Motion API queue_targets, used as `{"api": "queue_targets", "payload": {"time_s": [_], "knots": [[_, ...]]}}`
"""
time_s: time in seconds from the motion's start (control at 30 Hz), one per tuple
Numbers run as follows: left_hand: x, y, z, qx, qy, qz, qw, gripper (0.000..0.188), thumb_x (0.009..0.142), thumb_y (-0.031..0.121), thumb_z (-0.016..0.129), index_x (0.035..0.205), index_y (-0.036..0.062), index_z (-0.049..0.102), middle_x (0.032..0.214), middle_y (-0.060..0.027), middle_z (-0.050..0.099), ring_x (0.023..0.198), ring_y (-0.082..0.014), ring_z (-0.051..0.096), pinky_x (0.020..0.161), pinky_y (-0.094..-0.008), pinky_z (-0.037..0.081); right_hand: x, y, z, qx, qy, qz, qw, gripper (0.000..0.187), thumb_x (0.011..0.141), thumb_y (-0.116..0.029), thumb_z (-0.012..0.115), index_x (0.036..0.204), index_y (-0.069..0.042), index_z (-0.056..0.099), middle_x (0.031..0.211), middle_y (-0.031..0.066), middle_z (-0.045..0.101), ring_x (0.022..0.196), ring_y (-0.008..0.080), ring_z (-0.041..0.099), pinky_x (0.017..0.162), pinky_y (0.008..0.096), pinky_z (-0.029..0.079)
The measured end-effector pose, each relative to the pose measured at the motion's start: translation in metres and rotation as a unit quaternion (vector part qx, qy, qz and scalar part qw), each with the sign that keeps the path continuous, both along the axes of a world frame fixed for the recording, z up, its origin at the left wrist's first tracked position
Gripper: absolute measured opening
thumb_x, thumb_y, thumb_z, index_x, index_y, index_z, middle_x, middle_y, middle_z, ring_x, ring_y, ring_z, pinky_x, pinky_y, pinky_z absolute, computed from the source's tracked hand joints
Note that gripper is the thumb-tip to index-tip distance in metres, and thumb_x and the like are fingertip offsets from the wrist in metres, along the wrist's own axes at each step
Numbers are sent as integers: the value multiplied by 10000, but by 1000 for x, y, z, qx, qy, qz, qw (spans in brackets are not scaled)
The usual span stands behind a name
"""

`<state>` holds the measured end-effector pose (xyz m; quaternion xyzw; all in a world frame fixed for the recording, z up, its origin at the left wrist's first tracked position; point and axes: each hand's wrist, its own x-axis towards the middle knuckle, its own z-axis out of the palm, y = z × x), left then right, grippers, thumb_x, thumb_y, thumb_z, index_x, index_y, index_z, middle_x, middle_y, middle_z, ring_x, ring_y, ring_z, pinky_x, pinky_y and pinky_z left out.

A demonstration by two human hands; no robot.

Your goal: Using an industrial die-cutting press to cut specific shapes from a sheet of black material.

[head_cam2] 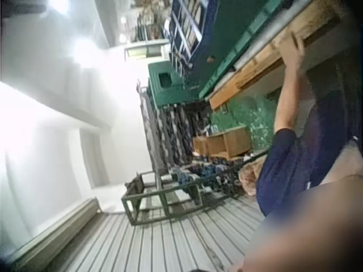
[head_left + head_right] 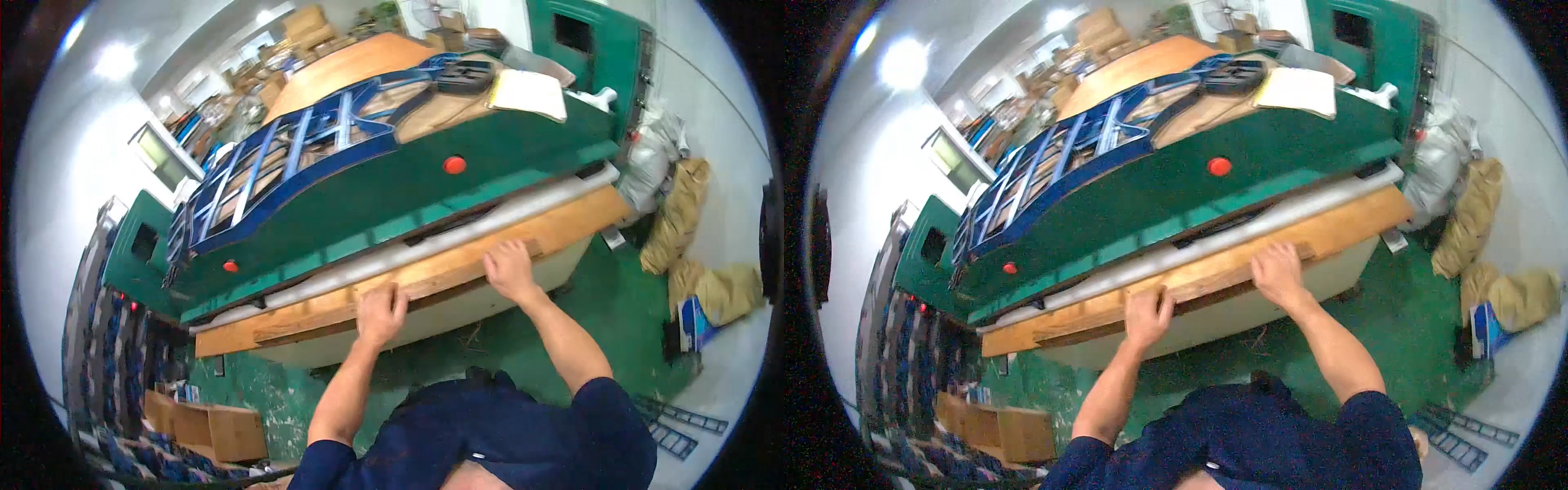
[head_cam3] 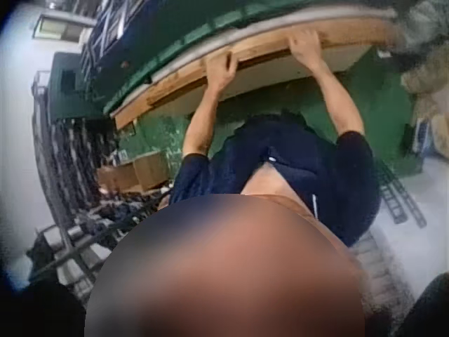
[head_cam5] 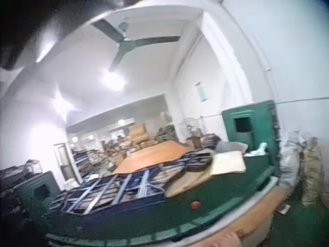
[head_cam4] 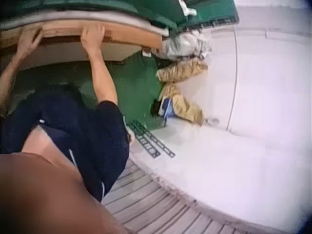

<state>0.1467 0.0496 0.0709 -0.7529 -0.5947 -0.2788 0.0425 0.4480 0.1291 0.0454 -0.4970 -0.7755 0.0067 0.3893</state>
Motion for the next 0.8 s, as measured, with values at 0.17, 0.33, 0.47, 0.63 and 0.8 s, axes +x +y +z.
{"api": "queue_targets", "payload": {"time_s": [0.17,0.33,0.47,0.63,0.8], "knots": [[11,0,-7,-31,-26,20,999,371,925,342,582,982,-2,706,947,-225,704,947,-400,651,886,-483,470,10,-6,-3,-51,5,13,999,275,923,-241,545,803,-33,680,902,179,695,947,366,625,920,483,422],[6,-1,-7,-123,-22,58,991,416,917,364,558,917,-24,707,947,-263,698,929,-425,661,861,-501,499,4,-9,-3,-139,-53,12,989,320,934,-280,521,890,-23,706,983,192,701,1044,371,624,968,493,425],[16,-8,-19,-82,-14,66,994,377,902,329,560,828,-21,680,884,-262,683,874,-429,648,812,-521,492,8,-10,-12,-169,-83,6,982,321,940,-282,509,925,-27,703,1040,192,699,1065,362,624,984,490,423],[16,-17,-6,-33,-9,56,998,348,923,305,566,916,-18,695,896,-232,691,909,-413,633,883,-495,455,10,-23,3,-140,-87,21,986,320,951,-285,496,912,-28,681,1018,182,691,1059,362,611,969,492,419],[20,-29,-7,-46,-41,53,997,292,912,249,616,1021,-16,673,962,-209,663,959,-381,600,920,-477,428,20,-28,2,-89,-93,42,991,288,943,-279,527,885,-41,678,970,175,690,977,366,622,910,486,438]]}}
